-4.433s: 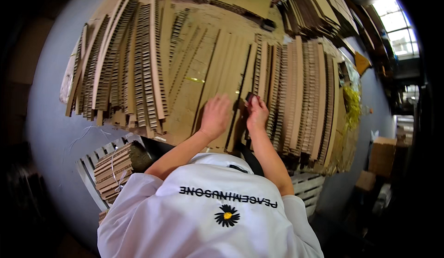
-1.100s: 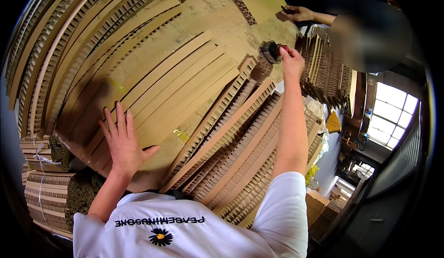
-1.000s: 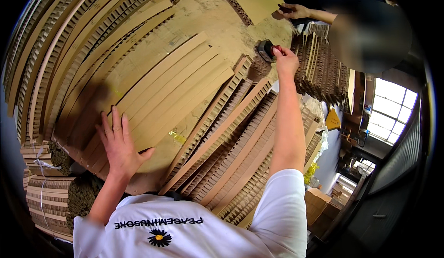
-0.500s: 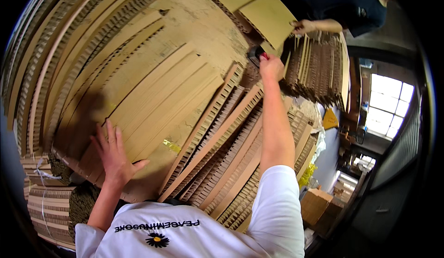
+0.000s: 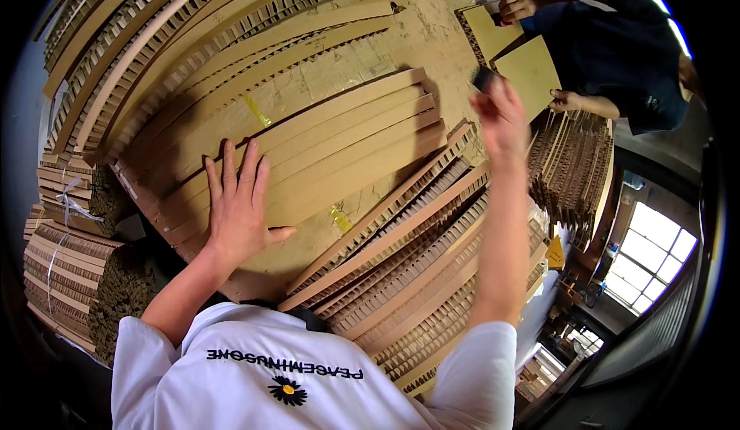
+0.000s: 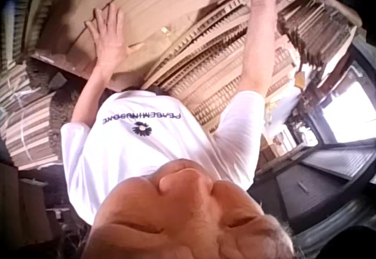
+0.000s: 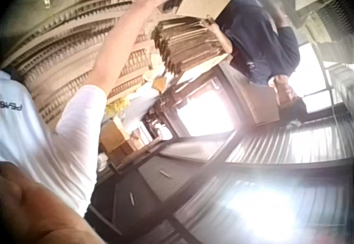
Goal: The person sands the edges of thin wooden slats with a sanding block. They handle the slats one at a time, rubbing the sanding block along the edges and then placing the finished pieces into a stack.
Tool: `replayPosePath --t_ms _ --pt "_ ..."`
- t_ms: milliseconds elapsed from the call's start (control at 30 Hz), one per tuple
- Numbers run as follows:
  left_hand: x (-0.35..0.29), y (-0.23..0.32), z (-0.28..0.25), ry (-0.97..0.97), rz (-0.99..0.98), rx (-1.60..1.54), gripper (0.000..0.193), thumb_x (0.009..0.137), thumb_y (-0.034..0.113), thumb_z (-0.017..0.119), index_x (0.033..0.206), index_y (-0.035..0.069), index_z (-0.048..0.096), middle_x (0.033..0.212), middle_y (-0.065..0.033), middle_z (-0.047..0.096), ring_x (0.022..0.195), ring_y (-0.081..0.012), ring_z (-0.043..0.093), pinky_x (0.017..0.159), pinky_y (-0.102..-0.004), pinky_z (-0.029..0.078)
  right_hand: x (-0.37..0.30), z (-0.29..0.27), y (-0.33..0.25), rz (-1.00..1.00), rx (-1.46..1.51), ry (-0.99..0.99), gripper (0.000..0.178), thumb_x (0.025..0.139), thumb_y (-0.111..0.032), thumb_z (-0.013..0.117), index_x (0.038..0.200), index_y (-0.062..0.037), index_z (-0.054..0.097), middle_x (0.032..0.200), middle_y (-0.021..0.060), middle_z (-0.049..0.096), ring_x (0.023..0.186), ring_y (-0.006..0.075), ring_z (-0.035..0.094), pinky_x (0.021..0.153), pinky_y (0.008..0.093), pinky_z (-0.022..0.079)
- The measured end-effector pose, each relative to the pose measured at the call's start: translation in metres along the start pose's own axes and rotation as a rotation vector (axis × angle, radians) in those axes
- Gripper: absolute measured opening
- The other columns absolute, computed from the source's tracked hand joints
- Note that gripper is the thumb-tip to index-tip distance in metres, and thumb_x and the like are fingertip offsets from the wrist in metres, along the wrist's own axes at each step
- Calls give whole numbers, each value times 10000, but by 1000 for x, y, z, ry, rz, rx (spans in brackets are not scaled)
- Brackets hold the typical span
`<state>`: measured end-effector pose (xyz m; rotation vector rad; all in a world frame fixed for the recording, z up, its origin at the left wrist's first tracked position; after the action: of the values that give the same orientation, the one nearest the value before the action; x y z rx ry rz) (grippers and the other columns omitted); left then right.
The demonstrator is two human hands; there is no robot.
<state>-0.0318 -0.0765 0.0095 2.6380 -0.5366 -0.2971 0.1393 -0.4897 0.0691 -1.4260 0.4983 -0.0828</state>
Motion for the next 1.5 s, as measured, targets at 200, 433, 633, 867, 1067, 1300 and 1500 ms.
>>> replayPosePath --t_ms 200,433,633,867,1067,1300,1500 --pt "8 3 0 -69 -34 -27 1210 566 553 939 1474 -78 448 1685 -229 230 1564 -500 137 1231 -734 77 6 60 56 -47 177 -236 149 1036 -156 688 1132 -42 696 961 54 731 812 157 688 713 301 572" --pt "2 -6 3 -12 -9 -62 1247 526 576 937 1474 -71 450 1676 -229 258 1548 -519 170 1214 -757 109 -67 159 60 -291 -490 -716 175 867 51 760 1025 -17 726 966 25 651 932 144 601 837 269 485" --pt "2 -6 9 -26 8 -34 1237 525 615 911 1443 -82 461 1663 -243 286 1526 -558 207 1183 -793 119 -67 163 64 -558 -729 -774 186 842 60 785 1001 -14 724 968 74 663 890 203 637 773 296 528" --pt "3 -7 7 -56 12 -31 1079 644 702 793 1412 -32 604 1685 -213 281 1531 -557 195 1173 -805 131 -80 171 62 -813 -933 -859 289 804 97 781 1057 -39 742 999 75 680 894 222 674 781 293 546" --pt "3 -7 7 -62 6 -42 1081 631 691 807 1420 -21 605 1691 -203 279 1532 -559 201 1176 -802 139 -85 181 55 -878 -1008 -883 288 787 107 781 1036 -33 742 991 77 681 871 224 681 755 296 555" --pt "3 -7 7 -62 4 -45 1081 619 686 814 1418 -14 610 1691 -203 280 1533 -558 202 1181 -800 130 -87 183 55 -888 -1032 -894 274 794 86 787 1032 -40 741 994 81 682 853 230 687 731 299 560" --pt "3 -7 7 -59 4 -49 1075 614 685 813 1412 -9 618 1690 -202 282 1533 -557 204 1181 -799 126 -87 185 54 -910 -1067 -897 276 798 81 787 1039 -45 741 995 79 686 838 227 696 719 298 566"
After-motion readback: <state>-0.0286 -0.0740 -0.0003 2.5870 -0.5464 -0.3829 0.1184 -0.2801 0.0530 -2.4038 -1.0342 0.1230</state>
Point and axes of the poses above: each hand's wrist, its own x-axis towards the middle knuckle, its own z-axis out of the palm, y = z × x, the point moved 5 cm from there along x, towards the middle knuckle
